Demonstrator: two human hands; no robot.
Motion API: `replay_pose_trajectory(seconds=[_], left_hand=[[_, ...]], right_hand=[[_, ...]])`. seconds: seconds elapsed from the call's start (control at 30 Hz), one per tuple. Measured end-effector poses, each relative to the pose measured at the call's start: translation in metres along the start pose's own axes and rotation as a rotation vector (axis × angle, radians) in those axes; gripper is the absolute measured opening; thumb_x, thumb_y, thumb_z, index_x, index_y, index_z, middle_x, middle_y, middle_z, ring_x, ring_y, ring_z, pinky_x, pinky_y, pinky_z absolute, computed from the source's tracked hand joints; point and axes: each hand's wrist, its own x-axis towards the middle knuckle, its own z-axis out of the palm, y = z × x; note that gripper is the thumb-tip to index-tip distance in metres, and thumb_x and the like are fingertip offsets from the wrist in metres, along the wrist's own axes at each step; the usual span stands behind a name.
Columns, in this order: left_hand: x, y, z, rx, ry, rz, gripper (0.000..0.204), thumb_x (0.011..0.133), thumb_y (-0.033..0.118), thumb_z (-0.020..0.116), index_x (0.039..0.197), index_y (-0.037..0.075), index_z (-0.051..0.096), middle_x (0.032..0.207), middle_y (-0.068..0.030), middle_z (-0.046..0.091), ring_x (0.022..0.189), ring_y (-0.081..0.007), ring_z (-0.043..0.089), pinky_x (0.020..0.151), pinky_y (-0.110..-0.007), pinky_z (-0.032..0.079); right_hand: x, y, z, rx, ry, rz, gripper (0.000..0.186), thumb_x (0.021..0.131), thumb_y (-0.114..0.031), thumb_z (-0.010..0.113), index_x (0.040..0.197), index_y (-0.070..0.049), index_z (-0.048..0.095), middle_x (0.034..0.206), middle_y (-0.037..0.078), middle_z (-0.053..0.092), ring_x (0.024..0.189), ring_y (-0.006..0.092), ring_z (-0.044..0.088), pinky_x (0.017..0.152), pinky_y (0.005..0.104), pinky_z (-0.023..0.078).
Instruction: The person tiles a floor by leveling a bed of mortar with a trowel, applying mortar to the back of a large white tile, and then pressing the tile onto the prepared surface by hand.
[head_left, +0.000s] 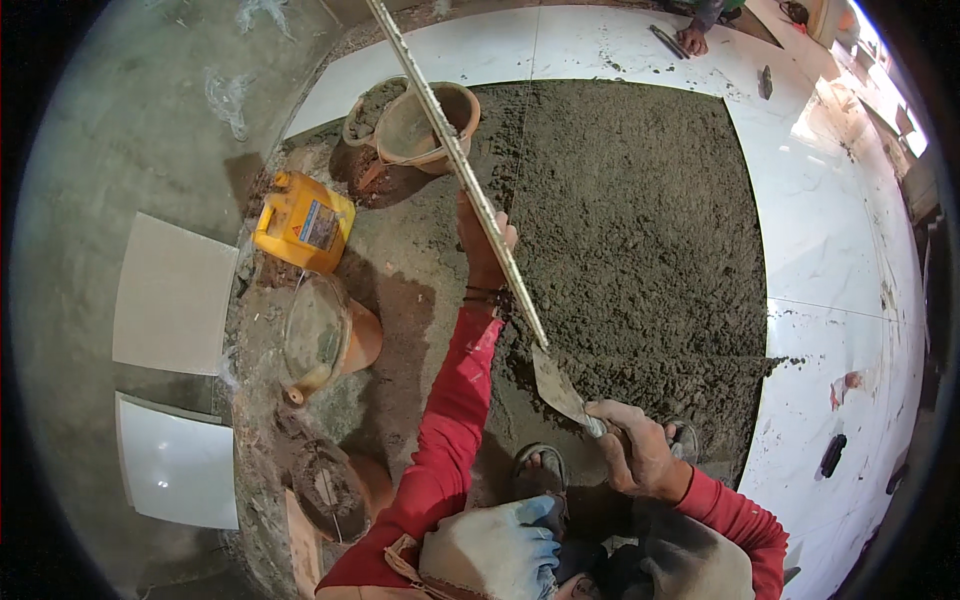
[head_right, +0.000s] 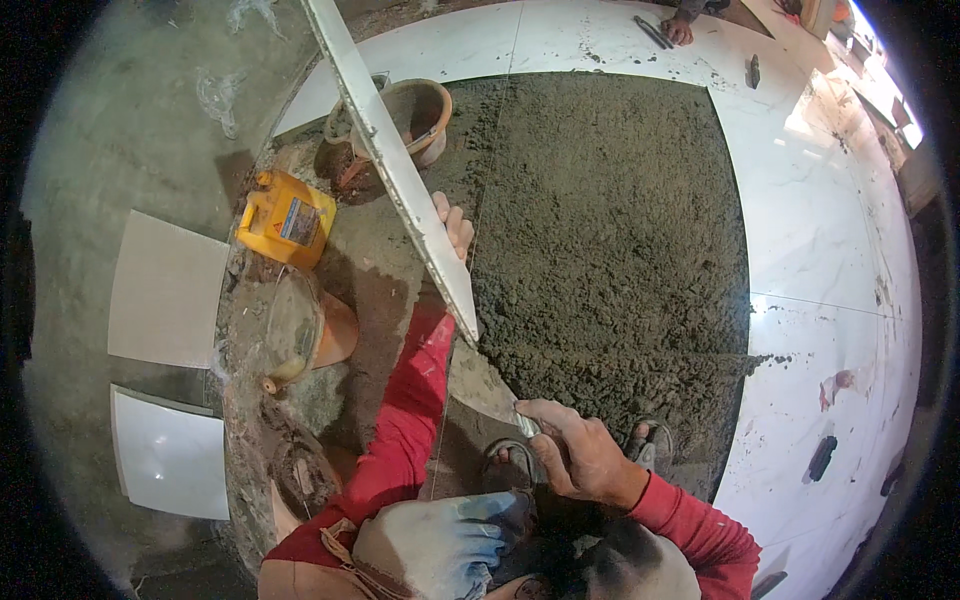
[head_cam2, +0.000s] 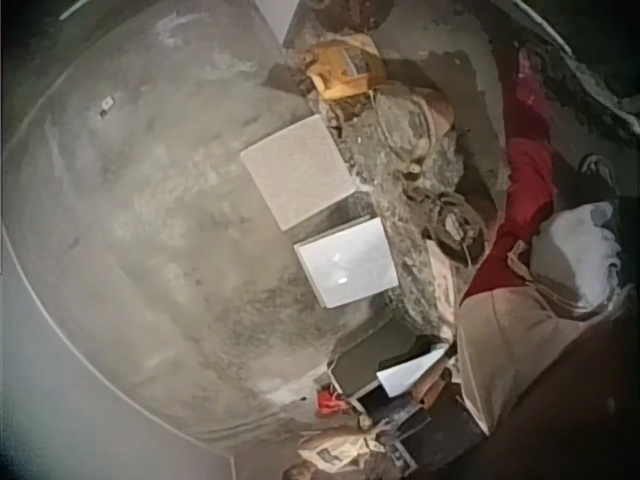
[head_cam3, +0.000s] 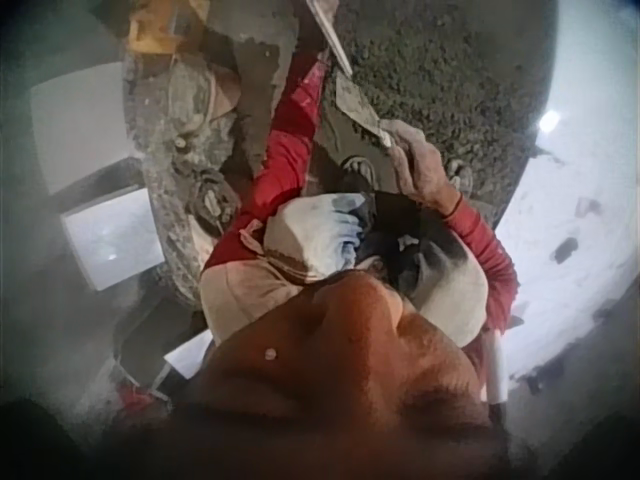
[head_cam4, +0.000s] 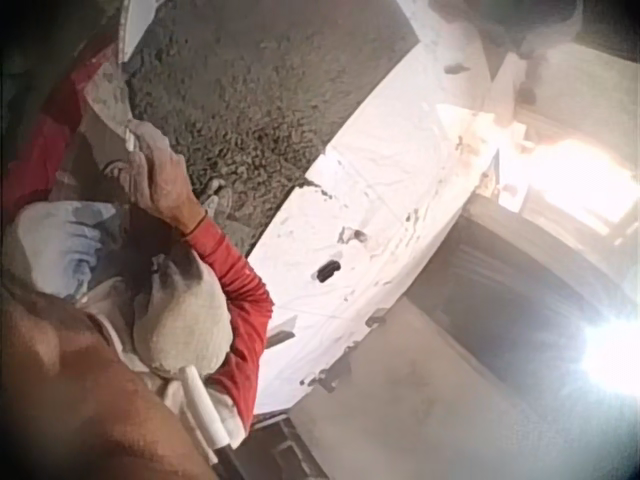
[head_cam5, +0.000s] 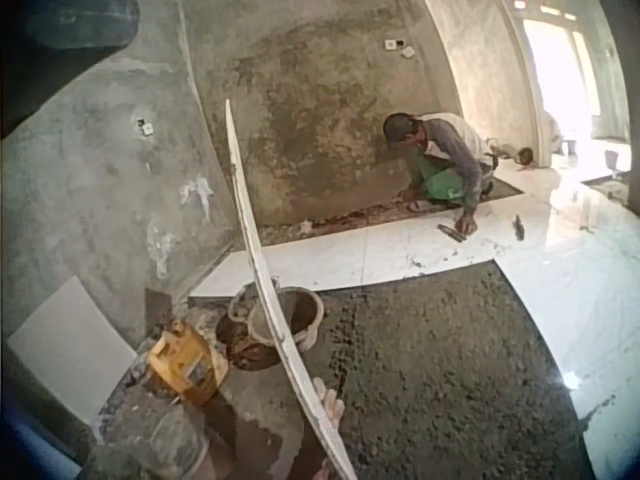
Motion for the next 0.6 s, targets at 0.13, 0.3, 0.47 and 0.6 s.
replay_pose_trajectory(seconds=[0.13,0.3,0.47,0.6], left_hand=[[-0.001,0.004,-0.006,0.012,0.078,-0.023,0.047,0.098,0.060,0.047,0.077,0.019,0.040,0.051,0.0066,0.030,0.034,-0.0064,0.027,0.031,-0.023,0.028],[-0.005,0.010,-0.017,-0.115,-0.208,0.018,0.041,0.101,0.055,0.045,0.078,0.021,0.045,0.051,0.0071,0.035,0.036,-0.0078,0.036,0.032,-0.023,0.030],[-0.030,0.005,0.018,-0.096,-0.059,0.066,0.044,0.101,0.057,0.043,0.084,0.017,0.051,0.056,0.0037,0.043,0.041,-0.0087,0.044,0.036,-0.025,0.038],[-0.039,0.010,-0.001,0.189,0.007,0.019,0.051,0.102,0.057,0.038,0.090,0.011,0.054,0.063,0.0010,0.049,0.048,-0.0092,0.051,0.045,-0.028,0.046]], right_hand=[[0.000,0.001,0.004,-0.084,0.164,-0.215,0.034,0.095,-0.006,0.054,0.128,0.002,0.050,0.108,0.021,0.065,0.084,0.0341,0.067,0.075,0.0374,0.053],[0.002,-0.002,-0.001,0.079,0.004,0.069,0.034,0.096,-0.006,0.053,0.130,0.000,0.050,0.107,0.020,0.065,0.083,0.0316,0.067,0.076,0.0363,0.053],[0.019,-0.005,-0.007,0.027,0.025,0.086,0.036,0.098,-0.008,0.053,0.133,-0.002,0.047,0.090,0.012,0.065,0.075,0.0229,0.067,0.070,0.0344,0.053],[0.037,-0.014,-0.009,0.017,0.074,-0.021,0.034,0.099,-0.010,0.051,0.133,-0.002,0.047,0.087,0.010,0.063,0.074,0.0190,0.065,0.069,0.0333,0.052]])
